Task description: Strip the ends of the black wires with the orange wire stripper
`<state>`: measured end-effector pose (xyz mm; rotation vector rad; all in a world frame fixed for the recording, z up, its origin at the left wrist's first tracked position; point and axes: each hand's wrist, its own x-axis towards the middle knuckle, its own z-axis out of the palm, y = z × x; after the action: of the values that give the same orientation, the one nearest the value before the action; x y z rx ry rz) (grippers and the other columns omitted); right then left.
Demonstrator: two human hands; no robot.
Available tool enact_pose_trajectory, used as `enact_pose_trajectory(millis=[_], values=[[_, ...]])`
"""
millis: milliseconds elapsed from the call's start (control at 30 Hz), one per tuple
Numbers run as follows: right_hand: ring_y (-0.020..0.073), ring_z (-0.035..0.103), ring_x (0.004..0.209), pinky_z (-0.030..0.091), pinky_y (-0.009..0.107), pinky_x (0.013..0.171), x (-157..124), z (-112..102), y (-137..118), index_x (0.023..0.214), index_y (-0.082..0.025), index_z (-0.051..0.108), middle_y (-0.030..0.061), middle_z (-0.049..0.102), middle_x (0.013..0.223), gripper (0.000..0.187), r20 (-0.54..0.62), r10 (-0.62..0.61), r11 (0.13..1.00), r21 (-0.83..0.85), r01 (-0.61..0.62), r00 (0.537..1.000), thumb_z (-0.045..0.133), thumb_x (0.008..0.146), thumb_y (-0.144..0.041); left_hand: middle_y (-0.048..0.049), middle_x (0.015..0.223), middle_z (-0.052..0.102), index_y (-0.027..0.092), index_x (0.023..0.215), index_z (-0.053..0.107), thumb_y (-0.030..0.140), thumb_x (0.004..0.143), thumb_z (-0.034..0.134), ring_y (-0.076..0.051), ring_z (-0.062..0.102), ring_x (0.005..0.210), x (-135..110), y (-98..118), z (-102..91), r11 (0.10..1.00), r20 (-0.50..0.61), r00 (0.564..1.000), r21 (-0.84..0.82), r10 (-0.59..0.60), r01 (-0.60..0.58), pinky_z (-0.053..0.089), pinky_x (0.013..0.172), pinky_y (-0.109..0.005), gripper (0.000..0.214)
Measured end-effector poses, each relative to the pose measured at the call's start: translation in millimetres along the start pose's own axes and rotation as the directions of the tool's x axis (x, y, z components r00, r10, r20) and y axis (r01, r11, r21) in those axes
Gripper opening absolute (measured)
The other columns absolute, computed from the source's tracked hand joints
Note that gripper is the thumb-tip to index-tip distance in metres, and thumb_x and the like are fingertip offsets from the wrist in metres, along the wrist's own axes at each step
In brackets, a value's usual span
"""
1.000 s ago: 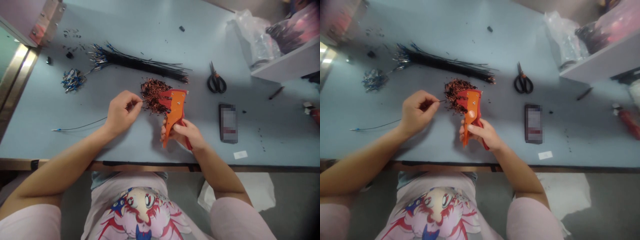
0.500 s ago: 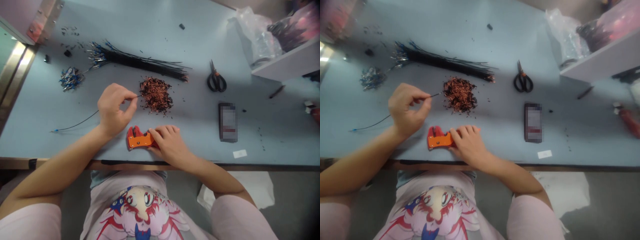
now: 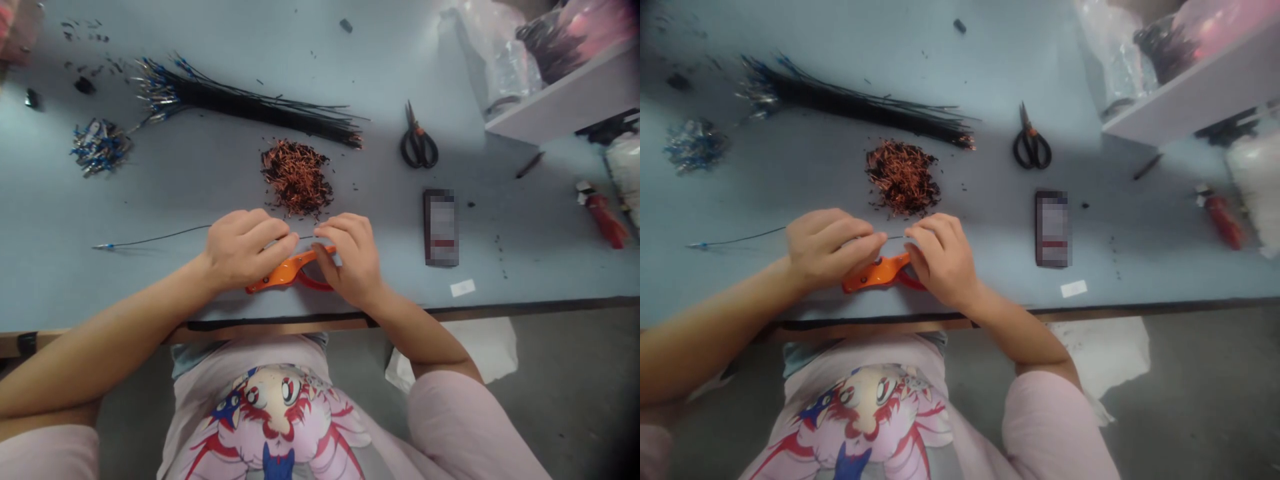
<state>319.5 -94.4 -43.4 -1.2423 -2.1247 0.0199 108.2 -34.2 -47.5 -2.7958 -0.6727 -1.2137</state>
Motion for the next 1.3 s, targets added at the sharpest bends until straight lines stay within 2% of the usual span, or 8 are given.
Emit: enact_pose_trajectory(millis=[267,500,633,733,800,933,1067,1300], values=[[0.0245,0.056,0.094,0.049,0.043,0.082,-1.3,-2.2,-2.5,0.083,-0.021,0.055,0.0094,0.061,0.097,0.009,0.017,-0.006,1.0,0.006,0.006,1.0,0.055,0.084,-0.012,0.0003,0.065,0.059,0.024,0.07,0.061,0.023,0.086,0.057,-0.012,0.047,0.055,0.8,5.6,-1.0,1.0,0.158,0.987,0.016,0.019,-0.022,0.027,0.047,-0.027,0.017],[0.0228,0.056,0.087,0.05,0.039,0.076,2.8,-5.5,-5.1,0.069,-0.021,0.053,0.0076,0.06,0.089,0.011,-0.006,0.042,0.998,0.039,-0.041,0.999,0.053,0.076,-0.011,-0.0002,0.058,0.055,0.02,0.062,0.056,0.02,0.086,0.054,-0.012,0.043,0.052,7.4,12.8,-3.2,0.989,0.083,0.99,0.083,0.113,-0.12,0.022,0.045,-0.025,0.024],[0.0222,0.056,0.079,0.048,0.038,0.07,7.5,-14.3,6.8,0.064,-0.021,0.048,0.0072,0.06,0.082,0.014,-0.095,0.034,0.996,0.083,-0.026,0.995,0.052,0.069,-0.009,0.0005,0.059,0.054,0.019,0.066,0.057,0.014,0.083,0.053,-0.012,0.043,0.053,7.1,-2.8,-13.8,0.985,0.083,0.992,0.132,0.097,-0.108,0.02,0.045,-0.026,0.019],[0.0225,0.058,0.076,0.048,0.039,0.069,12.1,-23.5,27.4,0.065,-0.023,0.049,0.0056,0.059,0.076,0.014,-0.247,0.163,0.987,0.053,-0.154,0.955,0.05,0.07,-0.01,0.0011,0.062,0.054,0.019,0.074,0.058,0.017,0.079,0.06,-0.012,0.045,0.057,4.7,-31.4,-26.5,0.98,-0.063,0.996,0.184,-0.069,0.08,0.026,0.048,-0.026,0.006],[0.0221,0.059,0.078,0.049,0.037,0.068,14.4,-24.4,39.9,0.074,-0.023,0.056,0.0058,0.061,0.079,0.011,-0.262,0.3,0.953,0.044,-0.299,0.918,0.05,0.077,-0.014,0.004,0.061,0.05,0.019,0.076,0.059,0.018,0.079,0.065,-0.009,0.044,0.057,3.1,-47.0,-31.2,0.989,-0.199,0.973,0.069,-0.117,0.133,0.032,0.052,-0.024,0.006],[0.0201,0.061,0.076,0.048,0.033,0.066,14.8,-12.0,50.6,0.077,-0.02,0.065,0.0051,0.066,0.077,0.013,0.011,0.371,0.928,-0.032,-0.37,0.929,0.057,0.087,-0.026,0.0031,0.065,0.055,0.021,0.08,0.063,0.022,0.085,0.063,-0.01,0.048,0.061,0.7,-49.3,-25.7,0.969,-0.171,0.96,0.063,-0.223,0.237,0.034,0.056,-0.026,0.005],[0.0207,0.062,0.078,0.047,0.033,0.069,12.8,-7.1,52.1,0.084,-0.018,0.069,0.0079,0.069,0.086,0.013,0.151,0.448,0.891,-0.163,-0.424,0.881,0.056,0.088,-0.023,0.0013,0.066,0.058,0.023,0.083,0.064,0.022,0.083,0.063,-0.013,0.05,0.062,-1.8,-39.8,-17.1,0.975,-0.151,0.973,0.113,-0.174,0.191,0.032,0.052,-0.029,0.001],[0.0224,0.062,0.078,0.048,0.035,0.072,13.1,-18.2,49.5,0.087,-0.019,0.065,0.0061,0.07,0.08,0.022,0.445,0.363,0.929,-0.108,-0.353,0.819,0.049,0.077,-0.006,0.0014,0.066,0.057,0.022,0.081,0.065,0.024,0.085,0.064,-0.013,0.049,0.061,-3.6,-45.0,-16.8,0.964,-0.146,0.954,0.002,-0.261,0.264,0.032,0.056,-0.03,0.004]])
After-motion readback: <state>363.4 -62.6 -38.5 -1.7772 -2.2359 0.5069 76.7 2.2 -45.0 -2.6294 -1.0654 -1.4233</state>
